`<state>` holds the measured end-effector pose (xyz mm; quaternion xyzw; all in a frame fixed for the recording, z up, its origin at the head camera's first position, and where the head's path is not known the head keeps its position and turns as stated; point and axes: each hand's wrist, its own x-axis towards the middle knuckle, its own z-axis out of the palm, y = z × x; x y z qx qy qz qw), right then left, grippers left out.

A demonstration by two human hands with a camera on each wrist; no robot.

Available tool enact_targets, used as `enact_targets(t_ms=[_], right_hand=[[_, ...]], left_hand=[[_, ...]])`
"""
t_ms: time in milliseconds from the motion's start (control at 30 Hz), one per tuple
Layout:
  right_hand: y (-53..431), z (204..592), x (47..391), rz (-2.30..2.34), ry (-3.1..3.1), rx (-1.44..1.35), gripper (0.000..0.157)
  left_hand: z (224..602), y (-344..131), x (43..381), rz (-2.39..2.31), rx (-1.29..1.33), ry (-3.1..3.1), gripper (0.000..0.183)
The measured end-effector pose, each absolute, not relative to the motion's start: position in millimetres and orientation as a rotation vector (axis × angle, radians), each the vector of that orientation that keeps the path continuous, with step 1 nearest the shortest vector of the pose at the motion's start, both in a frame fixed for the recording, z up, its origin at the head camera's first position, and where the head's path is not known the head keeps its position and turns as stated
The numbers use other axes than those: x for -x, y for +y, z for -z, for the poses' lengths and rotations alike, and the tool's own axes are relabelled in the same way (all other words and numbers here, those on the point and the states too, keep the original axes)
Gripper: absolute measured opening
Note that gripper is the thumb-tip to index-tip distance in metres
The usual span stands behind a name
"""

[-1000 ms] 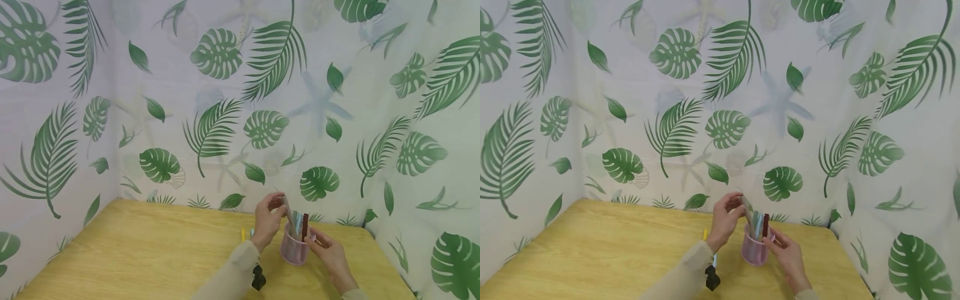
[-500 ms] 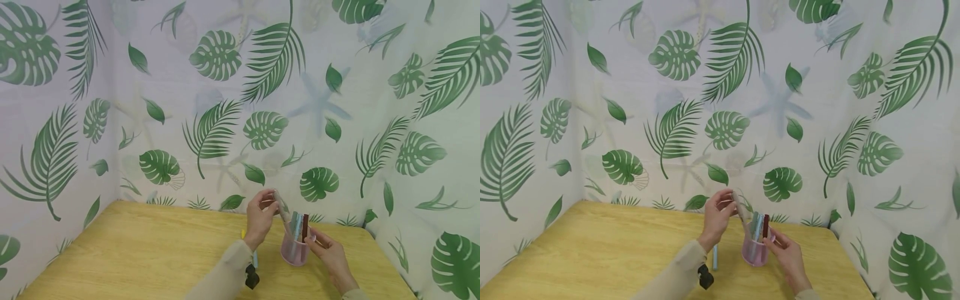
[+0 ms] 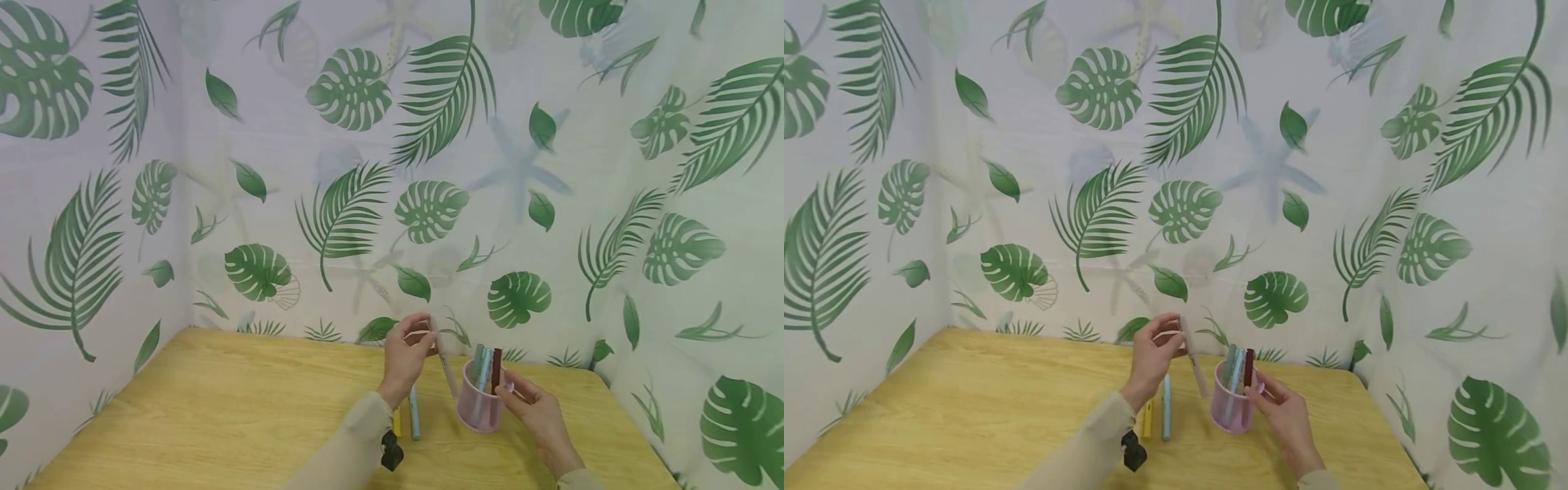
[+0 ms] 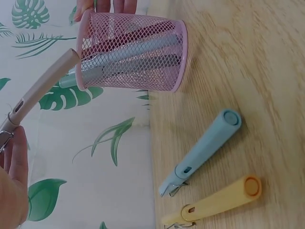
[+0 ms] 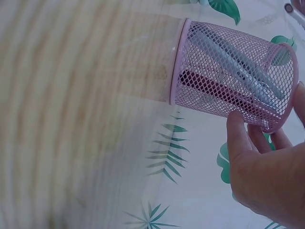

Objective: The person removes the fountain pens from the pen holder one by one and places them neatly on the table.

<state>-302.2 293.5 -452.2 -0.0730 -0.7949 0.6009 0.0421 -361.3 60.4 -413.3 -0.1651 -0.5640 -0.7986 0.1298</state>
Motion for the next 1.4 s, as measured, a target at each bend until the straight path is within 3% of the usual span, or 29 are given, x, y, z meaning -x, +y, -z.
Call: enact_targets(t_ms=[1400], right_hand=[[294, 452, 303, -1.883, -2.434, 0.240, 0.066]], left_hand=[[443, 3, 381, 2.205, 0.487, -1.910, 0.034]])
